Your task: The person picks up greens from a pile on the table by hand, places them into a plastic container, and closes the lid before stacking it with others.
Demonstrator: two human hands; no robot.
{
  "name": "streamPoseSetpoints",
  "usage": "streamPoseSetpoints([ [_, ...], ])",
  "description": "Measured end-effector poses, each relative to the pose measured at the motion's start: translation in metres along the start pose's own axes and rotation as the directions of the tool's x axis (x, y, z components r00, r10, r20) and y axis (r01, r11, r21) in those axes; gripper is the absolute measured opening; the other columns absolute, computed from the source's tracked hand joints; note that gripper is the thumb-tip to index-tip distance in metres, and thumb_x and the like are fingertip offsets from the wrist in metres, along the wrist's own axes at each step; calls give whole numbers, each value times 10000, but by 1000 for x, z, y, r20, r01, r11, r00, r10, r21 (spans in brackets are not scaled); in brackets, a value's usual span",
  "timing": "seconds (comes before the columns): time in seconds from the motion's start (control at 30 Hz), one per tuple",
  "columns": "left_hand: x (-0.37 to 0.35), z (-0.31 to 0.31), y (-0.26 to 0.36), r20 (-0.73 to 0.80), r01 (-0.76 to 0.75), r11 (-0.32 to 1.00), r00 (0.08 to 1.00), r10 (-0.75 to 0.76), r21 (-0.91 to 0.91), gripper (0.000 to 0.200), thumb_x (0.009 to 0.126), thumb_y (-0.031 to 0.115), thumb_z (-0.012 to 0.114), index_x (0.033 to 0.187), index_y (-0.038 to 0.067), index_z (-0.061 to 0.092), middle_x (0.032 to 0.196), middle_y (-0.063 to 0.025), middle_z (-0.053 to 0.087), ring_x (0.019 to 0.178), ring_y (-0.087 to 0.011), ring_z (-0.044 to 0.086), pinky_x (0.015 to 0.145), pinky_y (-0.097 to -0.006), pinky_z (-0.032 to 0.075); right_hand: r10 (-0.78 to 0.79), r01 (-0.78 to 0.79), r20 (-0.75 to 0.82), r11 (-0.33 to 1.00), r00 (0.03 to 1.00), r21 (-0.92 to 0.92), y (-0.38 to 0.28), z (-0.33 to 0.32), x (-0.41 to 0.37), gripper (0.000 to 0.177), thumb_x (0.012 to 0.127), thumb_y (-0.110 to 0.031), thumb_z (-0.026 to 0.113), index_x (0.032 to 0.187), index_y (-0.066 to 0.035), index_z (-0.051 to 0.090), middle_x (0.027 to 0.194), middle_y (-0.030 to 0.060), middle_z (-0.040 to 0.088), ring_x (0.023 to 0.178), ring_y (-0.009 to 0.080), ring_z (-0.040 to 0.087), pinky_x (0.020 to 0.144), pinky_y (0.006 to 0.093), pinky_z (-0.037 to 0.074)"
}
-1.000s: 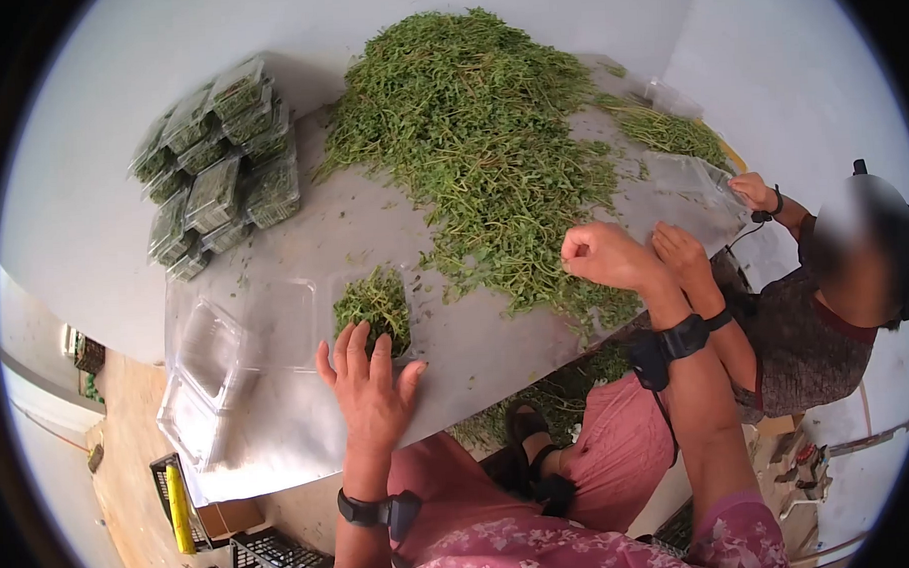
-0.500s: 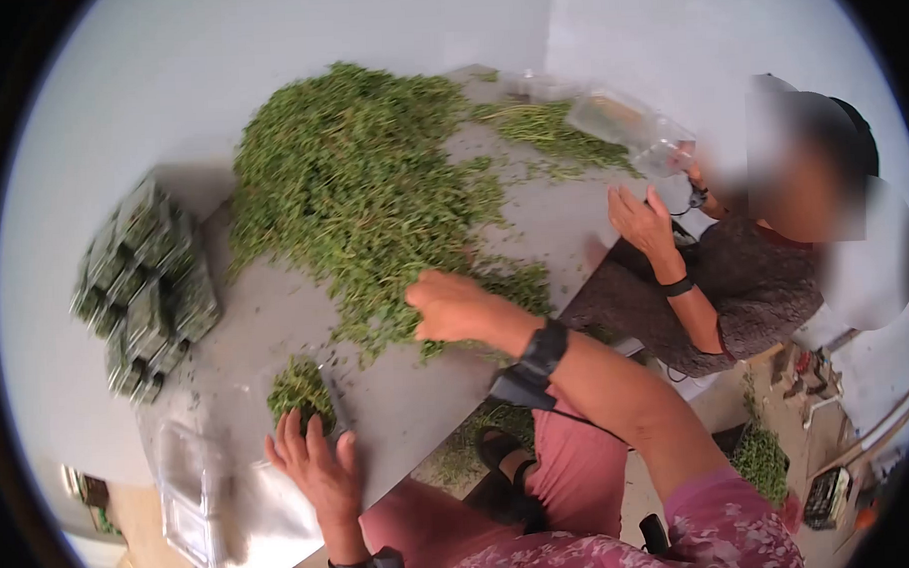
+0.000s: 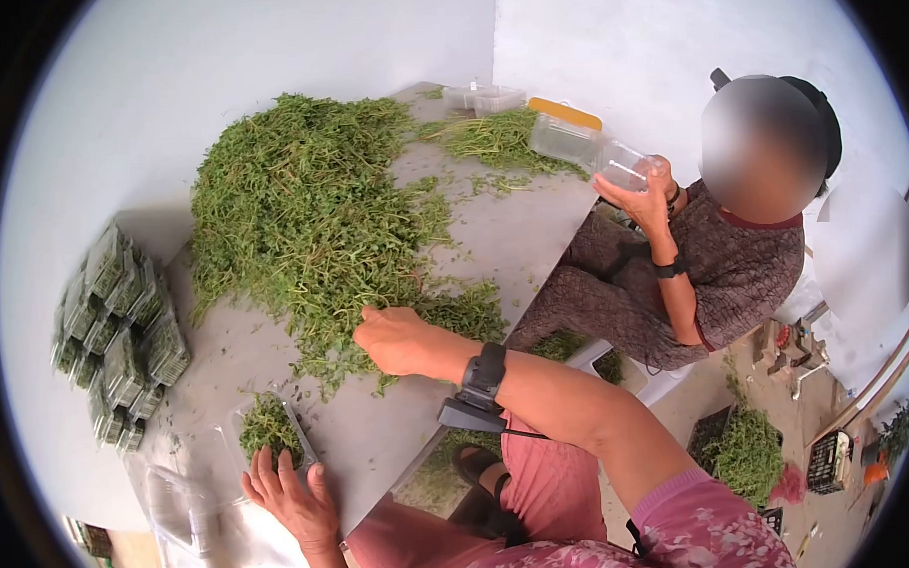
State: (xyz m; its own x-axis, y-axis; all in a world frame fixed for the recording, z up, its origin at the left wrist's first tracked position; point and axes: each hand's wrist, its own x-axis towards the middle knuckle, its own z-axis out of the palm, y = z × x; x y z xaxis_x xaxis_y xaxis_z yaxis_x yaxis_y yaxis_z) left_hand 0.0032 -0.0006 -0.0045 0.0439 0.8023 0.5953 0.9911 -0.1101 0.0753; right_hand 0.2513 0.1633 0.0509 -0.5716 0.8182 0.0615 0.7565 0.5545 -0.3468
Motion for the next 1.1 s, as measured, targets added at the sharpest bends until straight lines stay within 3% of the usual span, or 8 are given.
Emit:
streamPoseSetpoints([
  [0.1,-1,1,-1,4,2,1000,1000,-2,10,515,962,469,489,1133,-9,574,1271,-201,520,1235,-380,450,1105,-568,215,19,-19,42,1000,999,-3,-3,-5,0,118,738,44,588,843,66,638,1075,251,558,894,404,629,724,469,522],
  [0.33,-5,7,-7,2,-6,1000,1000,6,21,505,956,449,508,1138,-17,574,1285,-205,515,1249,-380,441,1112,-566,204,-51,53,-113,999,992,14,0,-2,1,88,759,33,568,796,4,641,1042,225,580,854,386,619,719,483,466],
  [0.57,-7,12,-11,-33,-56,998,998,58,38,468,977,411,492,1149,-20,548,1278,-219,518,1241,-391,448,1106,-576,209,-10,13,-72,999,997,34,-5,-12,2,63,730,38,581,751,-6,621,742,167,622,761,356,634,724,481,462],
  [0.97,-6,10,-10,-17,-46,998,999,47,47,475,981,410,490,1158,-25,554,1285,-216,517,1247,-386,444,1111,-570,209,-77,100,-233,991,969,87,5,-2,-3,14,721,32,598,722,38,610,715,212,629,689,384,652,563,456,504],
  [1.1,-4,8,-8,-11,-37,999,999,37,35,453,978,389,498,1160,-22,560,1289,-212,522,1245,-380,449,1116,-558,211,-46,57,-144,996,989,71,5,1,-1,30,716,33,603,702,57,613,733,226,638,717,380,665,566,451,513],
])
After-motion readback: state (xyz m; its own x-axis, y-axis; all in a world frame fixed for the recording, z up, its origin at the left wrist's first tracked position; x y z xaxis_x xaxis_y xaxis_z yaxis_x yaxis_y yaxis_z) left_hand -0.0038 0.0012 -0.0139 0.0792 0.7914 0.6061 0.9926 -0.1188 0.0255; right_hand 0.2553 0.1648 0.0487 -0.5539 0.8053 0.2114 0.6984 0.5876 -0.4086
